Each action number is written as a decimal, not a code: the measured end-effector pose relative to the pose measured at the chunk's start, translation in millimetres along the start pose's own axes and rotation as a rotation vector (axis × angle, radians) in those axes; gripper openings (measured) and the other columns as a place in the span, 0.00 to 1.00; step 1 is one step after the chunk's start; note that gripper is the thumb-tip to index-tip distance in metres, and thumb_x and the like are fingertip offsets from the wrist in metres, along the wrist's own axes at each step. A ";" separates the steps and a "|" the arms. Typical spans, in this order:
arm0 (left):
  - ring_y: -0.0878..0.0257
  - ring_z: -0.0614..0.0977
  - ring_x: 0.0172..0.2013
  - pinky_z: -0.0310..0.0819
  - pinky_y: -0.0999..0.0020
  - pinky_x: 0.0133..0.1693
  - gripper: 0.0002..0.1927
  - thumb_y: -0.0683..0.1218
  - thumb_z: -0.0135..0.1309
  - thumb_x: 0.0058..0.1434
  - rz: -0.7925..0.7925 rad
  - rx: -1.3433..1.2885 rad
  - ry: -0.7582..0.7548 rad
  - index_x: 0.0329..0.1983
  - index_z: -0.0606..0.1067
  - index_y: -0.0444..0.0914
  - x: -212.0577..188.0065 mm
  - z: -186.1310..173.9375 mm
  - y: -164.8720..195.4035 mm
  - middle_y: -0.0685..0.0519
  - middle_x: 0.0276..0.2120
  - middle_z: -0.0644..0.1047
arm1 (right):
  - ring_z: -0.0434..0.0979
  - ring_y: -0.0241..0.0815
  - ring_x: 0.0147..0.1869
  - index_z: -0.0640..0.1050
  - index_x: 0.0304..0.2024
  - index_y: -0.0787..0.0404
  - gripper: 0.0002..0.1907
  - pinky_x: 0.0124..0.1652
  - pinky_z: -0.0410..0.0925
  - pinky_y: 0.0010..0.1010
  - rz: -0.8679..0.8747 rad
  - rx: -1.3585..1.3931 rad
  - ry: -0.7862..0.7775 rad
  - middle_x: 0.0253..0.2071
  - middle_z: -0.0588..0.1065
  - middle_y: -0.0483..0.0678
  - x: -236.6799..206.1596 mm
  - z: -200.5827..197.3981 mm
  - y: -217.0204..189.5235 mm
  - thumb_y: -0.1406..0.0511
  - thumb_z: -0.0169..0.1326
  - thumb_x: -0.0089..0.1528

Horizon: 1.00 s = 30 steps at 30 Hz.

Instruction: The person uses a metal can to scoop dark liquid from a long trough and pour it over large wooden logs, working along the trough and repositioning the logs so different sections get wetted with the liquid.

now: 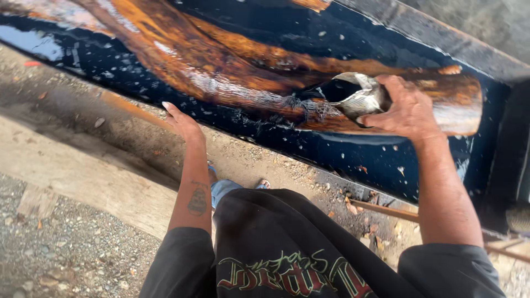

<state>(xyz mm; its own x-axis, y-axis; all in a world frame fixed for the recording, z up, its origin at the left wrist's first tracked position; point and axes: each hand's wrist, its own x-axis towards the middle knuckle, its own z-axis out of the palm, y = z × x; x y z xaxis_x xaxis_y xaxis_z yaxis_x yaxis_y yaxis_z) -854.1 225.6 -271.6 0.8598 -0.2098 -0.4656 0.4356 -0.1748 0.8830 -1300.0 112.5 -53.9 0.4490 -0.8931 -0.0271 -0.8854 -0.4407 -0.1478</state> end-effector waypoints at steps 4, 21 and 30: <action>0.41 0.76 0.60 0.68 0.53 0.63 0.52 0.76 0.39 0.64 0.115 0.117 0.105 0.69 0.61 0.26 -1.7 18.3 -8.0 0.28 0.65 0.68 | 0.74 0.59 0.63 0.73 0.65 0.54 0.49 0.63 0.66 0.46 0.166 -0.026 -0.007 0.59 0.76 0.56 -46.8 -21.6 54.0 0.50 0.73 0.43; 0.43 0.77 0.62 0.74 0.55 0.63 0.52 0.69 0.53 0.65 0.236 0.006 0.020 0.71 0.52 0.23 -6.5 23.0 -32.0 0.26 0.67 0.64 | 0.66 0.59 0.71 0.75 0.59 0.51 0.41 0.65 0.58 0.55 0.381 -0.478 0.159 0.63 0.72 0.52 -160.3 -79.3 256.1 0.55 0.74 0.44; 0.44 0.68 0.66 0.72 0.53 0.61 0.47 0.64 0.48 0.67 -0.059 0.158 -0.009 0.75 0.42 0.34 -18.9 19.3 -30.0 0.37 0.71 0.57 | 0.66 0.65 0.63 0.69 0.65 0.56 0.56 0.58 0.59 0.58 0.885 -0.378 -0.057 0.58 0.71 0.59 -190.4 -8.4 309.7 0.50 0.79 0.39</action>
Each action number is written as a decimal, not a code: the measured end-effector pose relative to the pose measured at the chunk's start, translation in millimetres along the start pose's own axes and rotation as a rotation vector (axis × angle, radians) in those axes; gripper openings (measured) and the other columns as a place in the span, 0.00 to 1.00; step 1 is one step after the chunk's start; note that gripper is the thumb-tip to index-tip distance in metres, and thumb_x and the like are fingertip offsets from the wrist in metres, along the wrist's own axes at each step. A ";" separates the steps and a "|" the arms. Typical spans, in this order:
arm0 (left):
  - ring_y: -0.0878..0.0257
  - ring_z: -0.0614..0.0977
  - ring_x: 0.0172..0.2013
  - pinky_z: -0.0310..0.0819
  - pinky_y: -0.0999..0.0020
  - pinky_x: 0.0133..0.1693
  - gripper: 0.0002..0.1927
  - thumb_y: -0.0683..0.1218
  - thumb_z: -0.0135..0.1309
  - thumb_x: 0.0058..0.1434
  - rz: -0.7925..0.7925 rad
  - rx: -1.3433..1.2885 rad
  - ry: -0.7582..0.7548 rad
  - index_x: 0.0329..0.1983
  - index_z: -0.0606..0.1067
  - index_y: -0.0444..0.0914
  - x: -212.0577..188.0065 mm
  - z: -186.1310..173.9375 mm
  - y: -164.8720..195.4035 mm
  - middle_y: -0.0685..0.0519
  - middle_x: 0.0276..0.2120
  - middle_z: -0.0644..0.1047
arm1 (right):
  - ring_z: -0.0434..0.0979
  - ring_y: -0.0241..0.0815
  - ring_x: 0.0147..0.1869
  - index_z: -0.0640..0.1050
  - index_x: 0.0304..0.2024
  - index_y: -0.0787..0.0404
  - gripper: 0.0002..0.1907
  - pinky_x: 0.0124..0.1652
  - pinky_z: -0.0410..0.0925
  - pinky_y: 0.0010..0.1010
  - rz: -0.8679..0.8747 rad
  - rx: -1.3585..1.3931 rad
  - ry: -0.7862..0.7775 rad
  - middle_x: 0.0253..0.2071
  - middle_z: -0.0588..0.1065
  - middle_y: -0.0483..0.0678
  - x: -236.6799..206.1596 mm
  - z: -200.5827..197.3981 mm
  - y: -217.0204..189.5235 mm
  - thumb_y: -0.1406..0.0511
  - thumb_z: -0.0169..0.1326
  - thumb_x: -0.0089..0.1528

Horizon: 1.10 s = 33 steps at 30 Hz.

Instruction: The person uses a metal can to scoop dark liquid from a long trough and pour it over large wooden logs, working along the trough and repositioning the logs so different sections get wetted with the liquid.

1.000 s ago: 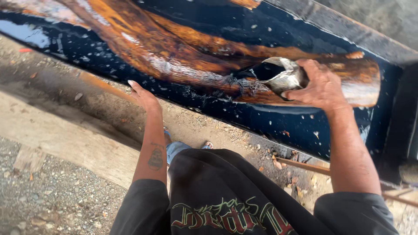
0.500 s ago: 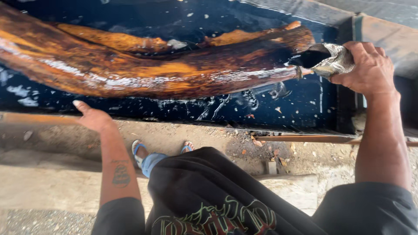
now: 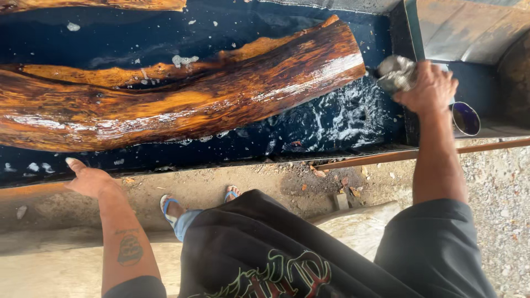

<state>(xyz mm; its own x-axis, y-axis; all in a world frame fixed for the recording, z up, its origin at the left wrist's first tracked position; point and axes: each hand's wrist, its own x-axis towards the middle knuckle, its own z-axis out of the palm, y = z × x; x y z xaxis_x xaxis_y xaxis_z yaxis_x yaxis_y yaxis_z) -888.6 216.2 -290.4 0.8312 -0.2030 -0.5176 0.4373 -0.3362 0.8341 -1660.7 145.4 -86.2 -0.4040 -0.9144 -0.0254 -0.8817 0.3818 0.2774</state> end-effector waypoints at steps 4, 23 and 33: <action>0.47 0.75 0.65 0.70 0.57 0.61 0.45 0.60 0.56 0.70 0.149 -0.006 0.021 0.74 0.48 0.30 6.8 1.1 -6.0 0.35 0.69 0.64 | 0.69 0.60 0.68 0.68 0.68 0.54 0.53 0.63 0.62 0.56 0.068 -0.031 -0.186 0.64 0.73 0.55 -20.2 65.1 -3.8 0.49 0.76 0.44; 0.51 0.83 0.56 0.80 0.59 0.54 0.39 0.57 0.60 0.68 0.132 0.154 0.090 0.67 0.59 0.25 20.5 6.0 -9.3 0.35 0.60 0.76 | 0.78 0.53 0.56 0.60 0.68 0.57 0.51 0.56 0.72 0.46 0.258 0.774 -0.301 0.57 0.75 0.57 -57.4 184.3 -90.6 0.57 0.72 0.47; 0.50 0.79 0.59 0.73 0.61 0.57 0.43 0.56 0.61 0.66 0.066 0.055 0.106 0.71 0.53 0.29 25.5 6.8 -10.7 0.37 0.62 0.72 | 0.79 0.53 0.53 0.59 0.67 0.66 0.52 0.50 0.76 0.43 0.212 1.183 0.029 0.57 0.73 0.63 -82.1 109.4 -21.9 0.55 0.71 0.48</action>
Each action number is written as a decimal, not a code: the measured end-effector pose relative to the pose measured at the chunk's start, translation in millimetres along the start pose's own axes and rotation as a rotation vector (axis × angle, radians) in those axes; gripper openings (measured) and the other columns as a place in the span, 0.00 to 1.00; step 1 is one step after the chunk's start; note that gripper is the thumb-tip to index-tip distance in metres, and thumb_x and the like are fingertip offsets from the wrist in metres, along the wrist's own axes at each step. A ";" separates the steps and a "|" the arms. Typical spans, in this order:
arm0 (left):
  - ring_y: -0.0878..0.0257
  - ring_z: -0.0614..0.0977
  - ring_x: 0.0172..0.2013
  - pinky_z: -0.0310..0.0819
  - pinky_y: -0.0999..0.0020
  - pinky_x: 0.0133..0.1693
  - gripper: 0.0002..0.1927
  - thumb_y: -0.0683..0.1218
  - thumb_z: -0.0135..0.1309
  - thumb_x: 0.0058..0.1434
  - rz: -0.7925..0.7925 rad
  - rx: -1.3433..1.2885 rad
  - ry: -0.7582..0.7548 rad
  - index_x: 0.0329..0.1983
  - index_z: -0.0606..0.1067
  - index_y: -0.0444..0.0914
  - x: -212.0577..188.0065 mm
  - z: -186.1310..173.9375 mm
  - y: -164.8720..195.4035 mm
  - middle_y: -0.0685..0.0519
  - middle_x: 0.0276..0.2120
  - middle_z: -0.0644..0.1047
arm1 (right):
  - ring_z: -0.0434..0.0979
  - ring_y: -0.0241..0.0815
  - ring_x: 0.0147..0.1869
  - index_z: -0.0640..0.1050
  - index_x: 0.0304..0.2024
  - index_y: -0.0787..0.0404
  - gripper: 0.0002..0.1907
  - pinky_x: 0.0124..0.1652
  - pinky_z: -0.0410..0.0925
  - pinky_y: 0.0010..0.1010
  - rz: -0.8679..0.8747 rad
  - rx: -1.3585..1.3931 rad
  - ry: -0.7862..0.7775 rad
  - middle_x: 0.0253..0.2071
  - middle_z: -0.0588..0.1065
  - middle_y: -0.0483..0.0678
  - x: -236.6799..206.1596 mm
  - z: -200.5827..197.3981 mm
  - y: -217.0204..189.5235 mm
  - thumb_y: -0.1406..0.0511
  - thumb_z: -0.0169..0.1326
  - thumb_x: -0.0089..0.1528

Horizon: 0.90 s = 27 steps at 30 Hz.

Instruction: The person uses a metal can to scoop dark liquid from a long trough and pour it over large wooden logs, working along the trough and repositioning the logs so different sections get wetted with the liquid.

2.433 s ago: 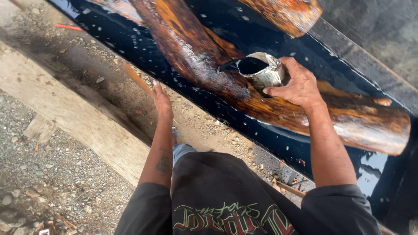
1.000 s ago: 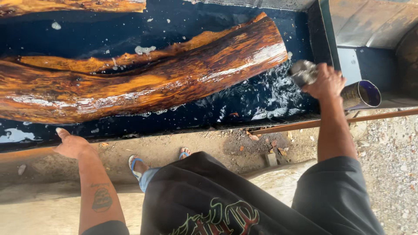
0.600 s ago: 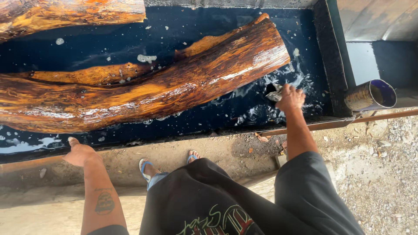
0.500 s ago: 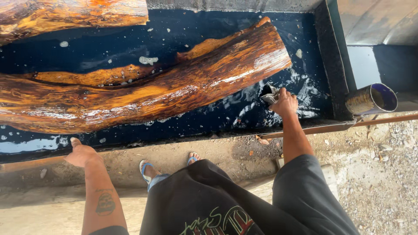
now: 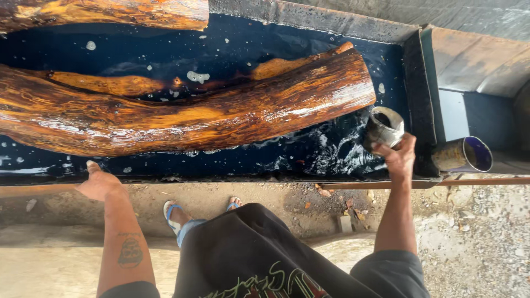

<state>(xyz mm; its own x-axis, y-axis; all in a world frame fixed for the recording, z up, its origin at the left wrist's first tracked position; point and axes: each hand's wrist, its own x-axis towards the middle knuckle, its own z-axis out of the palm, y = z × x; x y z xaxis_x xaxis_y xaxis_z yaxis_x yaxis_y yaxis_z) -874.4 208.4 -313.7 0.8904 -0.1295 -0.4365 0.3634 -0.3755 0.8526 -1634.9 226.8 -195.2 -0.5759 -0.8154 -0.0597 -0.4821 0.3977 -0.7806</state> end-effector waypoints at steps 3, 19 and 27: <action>0.51 0.80 0.60 0.73 0.61 0.58 0.43 0.53 0.62 0.64 0.052 -0.090 -0.013 0.70 0.52 0.28 0.3 0.7 -2.0 0.35 0.62 0.71 | 0.80 0.52 0.50 0.63 0.65 0.67 0.47 0.45 0.77 0.41 -0.217 -0.197 0.013 0.53 0.75 0.63 18.1 -29.6 -13.9 0.51 0.69 0.54; 0.44 0.72 0.65 0.66 0.59 0.66 0.49 0.53 0.64 0.66 0.172 -0.158 -0.052 0.71 0.46 0.21 17.1 4.6 -15.2 0.26 0.67 0.61 | 0.80 0.50 0.52 0.74 0.62 0.66 0.48 0.53 0.70 0.38 -0.438 -0.515 -0.042 0.49 0.80 0.56 34.6 -34.1 -142.4 0.53 0.75 0.43; 0.40 0.65 0.68 0.63 0.57 0.66 0.51 0.56 0.62 0.66 0.150 -0.117 -0.032 0.71 0.45 0.20 18.4 6.7 -17.6 0.25 0.69 0.56 | 0.80 0.54 0.53 0.77 0.63 0.59 0.48 0.54 0.69 0.43 -0.457 -0.739 -0.120 0.48 0.81 0.55 -0.4 1.7 -202.4 0.53 0.74 0.41</action>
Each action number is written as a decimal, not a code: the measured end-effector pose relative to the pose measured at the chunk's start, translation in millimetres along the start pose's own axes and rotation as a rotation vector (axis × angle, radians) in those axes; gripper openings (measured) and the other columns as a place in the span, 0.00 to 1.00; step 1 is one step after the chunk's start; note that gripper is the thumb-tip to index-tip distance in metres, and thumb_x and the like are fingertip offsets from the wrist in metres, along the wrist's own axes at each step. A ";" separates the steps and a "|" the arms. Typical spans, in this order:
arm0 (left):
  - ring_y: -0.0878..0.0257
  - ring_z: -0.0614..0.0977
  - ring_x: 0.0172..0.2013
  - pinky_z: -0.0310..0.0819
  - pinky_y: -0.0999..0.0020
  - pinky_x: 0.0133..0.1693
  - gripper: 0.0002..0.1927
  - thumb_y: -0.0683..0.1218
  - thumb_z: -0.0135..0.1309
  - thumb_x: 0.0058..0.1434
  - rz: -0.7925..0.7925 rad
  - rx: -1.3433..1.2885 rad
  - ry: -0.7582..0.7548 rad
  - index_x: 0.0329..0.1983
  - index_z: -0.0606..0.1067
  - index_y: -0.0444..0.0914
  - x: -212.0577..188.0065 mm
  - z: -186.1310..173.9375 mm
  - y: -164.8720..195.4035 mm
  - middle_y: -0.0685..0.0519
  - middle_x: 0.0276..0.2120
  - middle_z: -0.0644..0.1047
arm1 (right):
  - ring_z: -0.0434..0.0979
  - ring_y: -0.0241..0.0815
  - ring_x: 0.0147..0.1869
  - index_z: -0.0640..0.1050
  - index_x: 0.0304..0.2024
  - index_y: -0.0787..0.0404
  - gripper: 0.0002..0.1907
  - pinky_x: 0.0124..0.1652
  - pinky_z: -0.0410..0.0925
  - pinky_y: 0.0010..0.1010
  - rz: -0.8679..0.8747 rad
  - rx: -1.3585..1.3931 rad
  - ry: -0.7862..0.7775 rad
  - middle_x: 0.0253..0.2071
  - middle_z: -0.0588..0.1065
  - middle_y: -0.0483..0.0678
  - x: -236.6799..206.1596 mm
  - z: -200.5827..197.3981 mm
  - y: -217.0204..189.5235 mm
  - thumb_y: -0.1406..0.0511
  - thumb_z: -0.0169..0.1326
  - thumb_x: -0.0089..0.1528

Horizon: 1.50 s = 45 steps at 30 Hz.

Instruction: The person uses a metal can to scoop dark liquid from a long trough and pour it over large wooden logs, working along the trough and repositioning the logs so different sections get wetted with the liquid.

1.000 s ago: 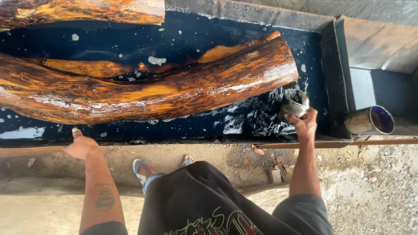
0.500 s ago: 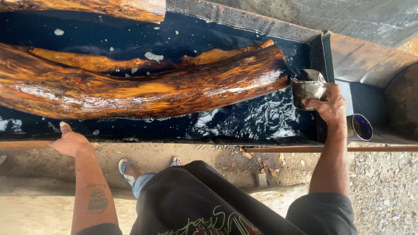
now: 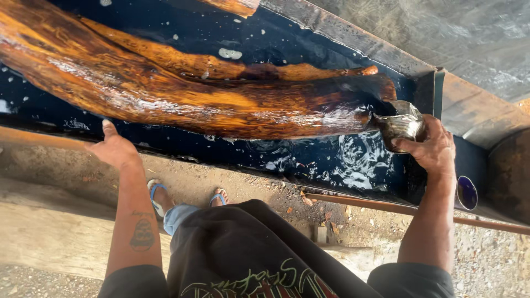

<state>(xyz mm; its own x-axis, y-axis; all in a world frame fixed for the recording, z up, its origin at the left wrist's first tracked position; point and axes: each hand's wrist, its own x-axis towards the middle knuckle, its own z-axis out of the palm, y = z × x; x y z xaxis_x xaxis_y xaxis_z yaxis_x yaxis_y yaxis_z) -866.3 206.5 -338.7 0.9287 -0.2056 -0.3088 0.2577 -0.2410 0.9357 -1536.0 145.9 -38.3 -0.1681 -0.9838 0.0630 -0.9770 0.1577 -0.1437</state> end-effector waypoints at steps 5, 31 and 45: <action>0.40 0.66 0.69 0.58 0.57 0.69 0.49 0.55 0.62 0.67 0.064 0.025 0.001 0.71 0.48 0.18 -2.3 -2.3 2.1 0.24 0.69 0.58 | 0.79 0.56 0.53 0.77 0.62 0.60 0.48 0.53 0.69 0.44 -0.206 -0.047 0.014 0.51 0.80 0.56 -8.7 4.7 -65.6 0.53 0.74 0.40; 0.44 0.79 0.56 0.71 0.56 0.57 0.37 0.62 0.44 0.69 -0.093 0.156 -0.520 0.75 0.57 0.40 124.4 -155.7 -26.7 0.37 0.60 0.75 | 0.72 0.65 0.59 0.73 0.62 0.61 0.47 0.57 0.66 0.53 -0.827 0.048 -0.038 0.55 0.74 0.62 -52.8 148.6 -645.3 0.52 0.74 0.44; 0.42 0.68 0.68 0.58 0.46 0.67 0.41 0.73 0.43 0.65 -0.793 0.674 0.041 0.72 0.64 0.43 189.7 -444.1 -85.3 0.39 0.67 0.69 | 0.69 0.69 0.62 0.68 0.68 0.61 0.52 0.58 0.63 0.55 -0.929 0.060 0.013 0.61 0.71 0.64 -55.3 154.1 -843.3 0.47 0.73 0.48</action>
<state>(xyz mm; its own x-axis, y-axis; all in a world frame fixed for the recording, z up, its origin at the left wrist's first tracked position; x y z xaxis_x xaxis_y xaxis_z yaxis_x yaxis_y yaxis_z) -593.6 609.2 -401.2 0.5694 0.2725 -0.7756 0.6069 -0.7757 0.1731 -682.6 54.1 -72.7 0.6758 -0.7123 0.1896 -0.7121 -0.6973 -0.0812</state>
